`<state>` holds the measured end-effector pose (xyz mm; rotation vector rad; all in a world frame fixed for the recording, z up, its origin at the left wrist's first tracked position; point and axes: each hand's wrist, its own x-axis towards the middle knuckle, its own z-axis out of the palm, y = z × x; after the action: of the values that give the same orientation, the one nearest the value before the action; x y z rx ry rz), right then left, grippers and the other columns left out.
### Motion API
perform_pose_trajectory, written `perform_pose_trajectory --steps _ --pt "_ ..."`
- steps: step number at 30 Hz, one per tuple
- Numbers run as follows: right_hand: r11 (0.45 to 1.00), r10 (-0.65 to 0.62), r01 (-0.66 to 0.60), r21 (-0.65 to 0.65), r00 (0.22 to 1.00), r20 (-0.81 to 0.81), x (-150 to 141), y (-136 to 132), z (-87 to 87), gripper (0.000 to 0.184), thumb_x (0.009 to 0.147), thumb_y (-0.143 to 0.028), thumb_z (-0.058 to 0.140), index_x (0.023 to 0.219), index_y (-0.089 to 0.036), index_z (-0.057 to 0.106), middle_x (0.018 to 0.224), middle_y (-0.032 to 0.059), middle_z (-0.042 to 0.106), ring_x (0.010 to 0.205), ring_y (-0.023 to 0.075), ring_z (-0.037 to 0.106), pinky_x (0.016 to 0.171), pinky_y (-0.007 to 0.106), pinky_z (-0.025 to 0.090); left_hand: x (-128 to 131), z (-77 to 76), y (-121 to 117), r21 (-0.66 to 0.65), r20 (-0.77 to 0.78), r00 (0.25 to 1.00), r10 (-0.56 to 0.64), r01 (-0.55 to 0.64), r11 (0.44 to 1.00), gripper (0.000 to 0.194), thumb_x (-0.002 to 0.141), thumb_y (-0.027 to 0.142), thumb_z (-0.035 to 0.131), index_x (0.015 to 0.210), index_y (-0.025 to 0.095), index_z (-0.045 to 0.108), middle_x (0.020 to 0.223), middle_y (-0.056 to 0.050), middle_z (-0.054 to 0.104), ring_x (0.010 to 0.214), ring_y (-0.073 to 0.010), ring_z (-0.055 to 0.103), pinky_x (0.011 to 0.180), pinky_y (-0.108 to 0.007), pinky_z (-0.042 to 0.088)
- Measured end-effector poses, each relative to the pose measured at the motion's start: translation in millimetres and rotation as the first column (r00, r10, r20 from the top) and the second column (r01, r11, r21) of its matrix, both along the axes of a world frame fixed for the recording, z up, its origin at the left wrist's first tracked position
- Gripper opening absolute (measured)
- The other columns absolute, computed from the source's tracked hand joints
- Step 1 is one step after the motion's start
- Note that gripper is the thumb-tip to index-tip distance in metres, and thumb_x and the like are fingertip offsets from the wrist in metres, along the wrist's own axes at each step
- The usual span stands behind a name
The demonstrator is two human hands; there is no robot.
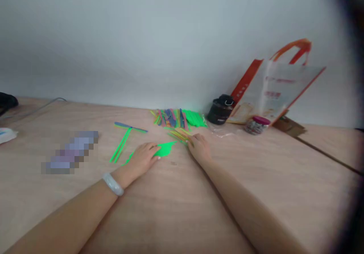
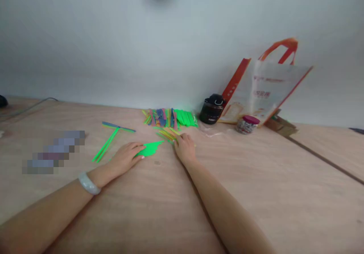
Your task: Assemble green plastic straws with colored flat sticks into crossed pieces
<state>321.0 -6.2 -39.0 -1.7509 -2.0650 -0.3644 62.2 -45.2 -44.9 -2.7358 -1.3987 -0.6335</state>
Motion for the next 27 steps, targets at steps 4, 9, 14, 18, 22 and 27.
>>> perform_pose_trajectory --steps 4,9,14,18,22,27 --pt "1.000 0.012 -0.011 0.028 1.000 -0.009 0.7 -0.2 -0.4 0.028 0.086 -0.024 0.044 0.105 -0.017 0.063 0.099 0.0105 0.059 0.093 0.0213 0.049 0.083 0.031 0.039 -2.6 7.9 0.2 0.041 -0.013 0.999 0.043 -0.042 0.998 0.037 0.088 0.037 0.046 0.119 0.018 0.051 0.122 -0.008 0.053 0.111 -0.0222 0.049 0.096 -0.037 0.039" --pt "0.998 0.040 -0.040 0.047 0.999 -0.013 -1.6 -2.9 0.6 0.030 0.087 -0.026 0.043 0.109 -0.017 0.061 0.099 0.0100 0.058 0.094 0.0213 0.049 0.084 0.032 0.038 -31.4 23.0 12.9 0.172 -0.034 0.901 0.432 -0.421 0.891 0.029 0.087 0.030 0.046 0.111 0.016 0.054 0.114 -0.011 0.054 0.106 -0.0261 0.051 0.088 -0.037 0.043" --pt "0.998 0.052 -0.052 0.048 0.999 -0.012 -9.4 -6.6 2.3 0.029 0.087 -0.029 0.042 0.106 -0.017 0.061 0.101 0.0100 0.057 0.095 0.0212 0.049 0.083 0.031 0.038 -65.3 18.9 28.2 0.064 -0.129 0.779 0.613 -0.611 0.789 0.031 0.085 0.030 0.046 0.111 0.013 0.051 0.106 -0.014 0.057 0.096 -0.0266 0.056 0.080 -0.037 0.045" --pt "0.998 0.052 -0.051 0.033 0.999 -0.014 -14.5 -10.3 4.1 0.026 0.086 -0.029 0.043 0.101 -0.018 0.062 0.101 0.0101 0.058 0.095 0.0215 0.049 0.082 0.031 0.039 -68.8 15.0 33.9 0.008 -0.131 0.814 0.565 -0.569 0.822 0.023 0.085 0.026 0.044 0.101 0.011 0.053 0.097 -0.014 0.060 0.091 -0.0264 0.058 0.077 -0.036 0.045" --pt "0.998 0.064 -0.063 0.025 0.997 -0.044 -15.0 -12.7 5.1 0.025 0.085 -0.029 0.044 0.099 -0.018 0.063 0.101 0.0101 0.058 0.095 0.0213 0.050 0.082 0.031 0.040 -65.8 17.4 36.2 -0.011 -0.067 0.808 0.586 -0.587 0.809 0.019 0.084 0.024 0.043 0.094 0.012 0.054 0.091 -0.013 0.061 0.086 -0.0265 0.059 0.076 -0.036 0.045" --pt "0.984 0.165 -0.151 0.093 0.972 -0.166 -16.5 -13.3 4.5 0.026 0.085 -0.028 0.044 0.100 -0.019 0.063 0.099 0.0088 0.059 0.096 0.0205 0.051 0.086 0.033 0.039 -60.9 23.0 32.2 0.039 0.073 0.832 0.549 -0.553 0.832 0.017 0.084 0.024 0.043 0.089 0.013 0.055 0.090 -0.012 0.060 0.086 -0.0251 0.059 0.076 -0.035 0.046"
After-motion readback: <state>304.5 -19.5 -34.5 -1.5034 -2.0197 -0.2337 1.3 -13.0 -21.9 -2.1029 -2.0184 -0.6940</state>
